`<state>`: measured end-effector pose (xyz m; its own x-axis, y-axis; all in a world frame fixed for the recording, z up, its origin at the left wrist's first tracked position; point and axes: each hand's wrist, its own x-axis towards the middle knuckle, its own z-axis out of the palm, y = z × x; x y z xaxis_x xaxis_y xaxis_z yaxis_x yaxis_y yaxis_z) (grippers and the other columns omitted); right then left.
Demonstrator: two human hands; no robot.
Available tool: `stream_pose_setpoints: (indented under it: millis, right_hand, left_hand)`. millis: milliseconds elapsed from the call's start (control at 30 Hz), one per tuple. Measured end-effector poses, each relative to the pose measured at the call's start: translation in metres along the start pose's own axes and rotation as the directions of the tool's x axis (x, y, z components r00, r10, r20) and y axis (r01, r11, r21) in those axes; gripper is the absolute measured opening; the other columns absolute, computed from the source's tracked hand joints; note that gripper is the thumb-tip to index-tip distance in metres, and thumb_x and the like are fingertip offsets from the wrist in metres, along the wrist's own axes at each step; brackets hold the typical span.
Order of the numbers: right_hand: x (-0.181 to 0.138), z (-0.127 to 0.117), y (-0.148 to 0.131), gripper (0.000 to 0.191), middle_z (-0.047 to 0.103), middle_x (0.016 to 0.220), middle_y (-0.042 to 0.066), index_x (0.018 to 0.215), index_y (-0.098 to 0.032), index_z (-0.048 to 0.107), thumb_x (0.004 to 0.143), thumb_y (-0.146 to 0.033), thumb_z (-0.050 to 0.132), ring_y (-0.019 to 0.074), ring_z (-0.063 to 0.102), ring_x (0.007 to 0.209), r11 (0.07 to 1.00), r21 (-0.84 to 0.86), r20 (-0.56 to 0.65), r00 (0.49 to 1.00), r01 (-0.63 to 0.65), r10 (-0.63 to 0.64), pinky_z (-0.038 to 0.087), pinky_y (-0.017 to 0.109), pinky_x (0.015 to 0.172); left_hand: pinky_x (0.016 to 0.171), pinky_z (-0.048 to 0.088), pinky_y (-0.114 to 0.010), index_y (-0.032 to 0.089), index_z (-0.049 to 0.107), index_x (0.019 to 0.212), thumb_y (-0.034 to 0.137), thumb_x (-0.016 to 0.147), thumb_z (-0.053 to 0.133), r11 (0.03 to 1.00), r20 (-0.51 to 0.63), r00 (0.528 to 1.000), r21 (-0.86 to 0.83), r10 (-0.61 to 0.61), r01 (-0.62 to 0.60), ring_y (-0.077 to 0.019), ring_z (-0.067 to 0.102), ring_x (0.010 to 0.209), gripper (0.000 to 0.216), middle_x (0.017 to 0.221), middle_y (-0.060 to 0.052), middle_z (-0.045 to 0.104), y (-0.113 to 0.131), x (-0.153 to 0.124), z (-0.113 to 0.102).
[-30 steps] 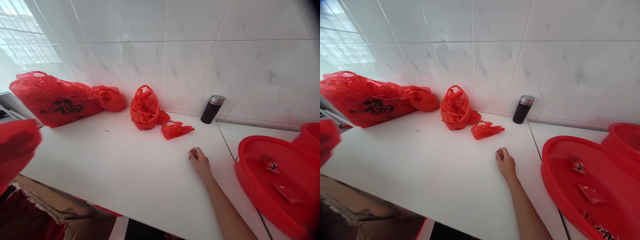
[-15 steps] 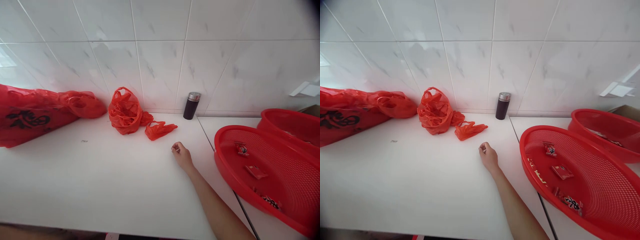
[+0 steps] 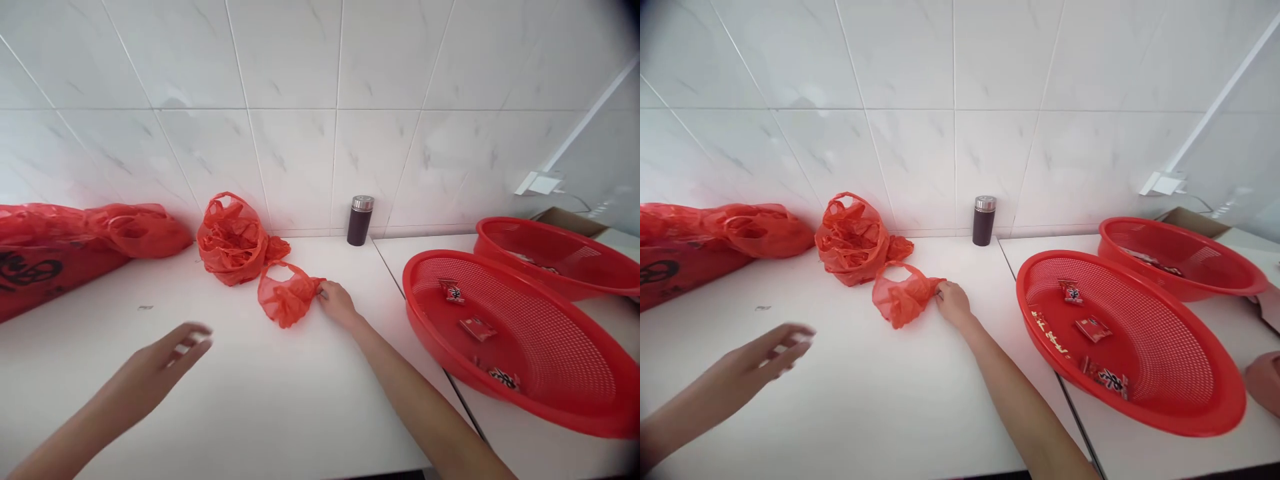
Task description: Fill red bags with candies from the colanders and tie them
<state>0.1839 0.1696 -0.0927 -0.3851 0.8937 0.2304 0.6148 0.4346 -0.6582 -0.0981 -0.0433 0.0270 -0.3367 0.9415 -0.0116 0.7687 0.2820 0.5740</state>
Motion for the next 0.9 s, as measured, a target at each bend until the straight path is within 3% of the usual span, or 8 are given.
stream_pose_setpoints:
  millis: [133,267,367,467,533,667,800,900]
  right_hand:
    - [-0.036,-0.021,0.000,0.015,0.068,0.106,-0.002,0.085,-0.025,0.062,0.082,-0.015,0.051,0.0150,0.062,0.100,0.993,0.111,0.013,0.999,-0.035,0.033,0.047,0.027,0.086]
    - [-0.062,-0.043,-0.012,0.020,0.059,0.125,0.004,0.104,-0.024,0.057,0.091,-0.027,0.042,0.0156,0.057,0.114,0.976,0.191,-0.099,0.987,-0.104,0.125,0.049,0.029,0.089]
    - [-0.085,-0.043,-0.031,0.030,0.054,0.128,0.008,0.117,-0.024,0.048,0.091,-0.040,0.045,0.0192,0.055,0.115,0.951,0.272,-0.232,0.949,-0.146,0.212,0.049,0.034,0.089]
    - [-0.106,-0.031,-0.045,0.061,0.044,0.139,0.009,0.133,-0.028,0.040,0.078,-0.040,0.065,0.0230,0.051,0.121,0.909,0.377,-0.220,0.936,-0.180,0.276,0.048,0.037,0.093]
    - [-0.113,-0.025,-0.047,0.076,0.047,0.135,0.007,0.142,-0.034,0.029,0.076,-0.034,0.066,0.0211,0.058,0.108,0.858,0.459,-0.045,0.959,-0.229,0.280,0.051,0.035,0.084]
    - [-0.112,-0.031,-0.031,0.066,0.062,0.093,-0.001,0.141,-0.035,0.035,0.080,-0.021,0.054,0.0125,0.059,0.065,0.793,0.528,0.256,0.947,-0.303,0.192,0.049,0.027,0.062]
    - [-0.103,-0.060,-0.009,0.041,0.060,0.086,0.000,0.116,-0.027,0.058,0.079,-0.013,0.046,0.0135,0.059,0.067,0.900,0.340,0.012,0.958,-0.273,0.286,0.047,0.028,0.064]
    - [-0.105,-0.077,-0.025,0.025,0.061,0.089,0.001,0.103,-0.023,0.059,0.082,-0.017,0.045,0.0147,0.061,0.073,0.915,0.344,-0.149,0.950,-0.209,0.273,0.049,0.029,0.068]
  left_hand:
    - [0.075,0.047,-0.038,0.033,0.039,0.143,0.065,0.064,0.067,0.998,0.022,1.000,-0.058,-0.021,0.022,-0.0346,0.059,0.109,0.089,0.149,-0.014,0.039,0.053,0.061,0.064]
    - [0.065,0.043,-0.031,0.026,0.066,0.106,0.046,0.056,0.078,0.949,0.186,0.982,-0.304,-0.028,0.085,-0.0291,0.063,0.085,0.056,0.093,-0.008,0.069,0.092,0.078,0.107]
    - [0.058,0.043,-0.028,0.022,0.062,0.076,0.046,0.067,0.070,0.852,0.259,0.966,-0.506,0.002,0.134,-0.0182,0.057,0.062,0.027,0.064,0.000,0.060,0.105,0.064,0.123]
    - [0.063,0.048,-0.026,0.021,0.054,0.077,0.050,0.074,0.065,0.639,0.309,0.951,-0.738,0.031,0.219,-0.0132,0.055,0.061,0.030,0.065,0.003,0.056,0.108,0.043,0.129]
    - [0.061,0.049,-0.025,0.021,0.051,0.080,0.049,0.076,0.065,0.474,0.330,0.944,-0.834,0.018,0.282,-0.0112,0.053,0.059,0.031,0.065,0.004,0.053,0.105,0.032,0.129]
    - [0.048,0.044,-0.022,0.020,0.046,0.072,0.038,0.076,0.067,0.236,0.362,0.931,-0.902,-0.046,0.362,-0.0078,0.044,0.046,0.028,0.055,0.007,0.042,0.083,0.022,0.113]
    - [0.040,0.038,-0.017,0.020,0.048,0.075,0.030,0.073,0.072,0.091,0.308,0.934,-0.940,-0.182,0.328,-0.0050,0.035,0.038,0.026,0.049,0.011,0.032,0.051,0.015,0.089]
    - [0.036,0.033,-0.015,0.020,0.051,0.078,0.031,0.072,0.075,0.087,0.260,0.925,-0.952,-0.278,0.294,-0.0040,0.033,0.037,0.027,0.050,0.012,0.035,0.041,0.009,0.084]
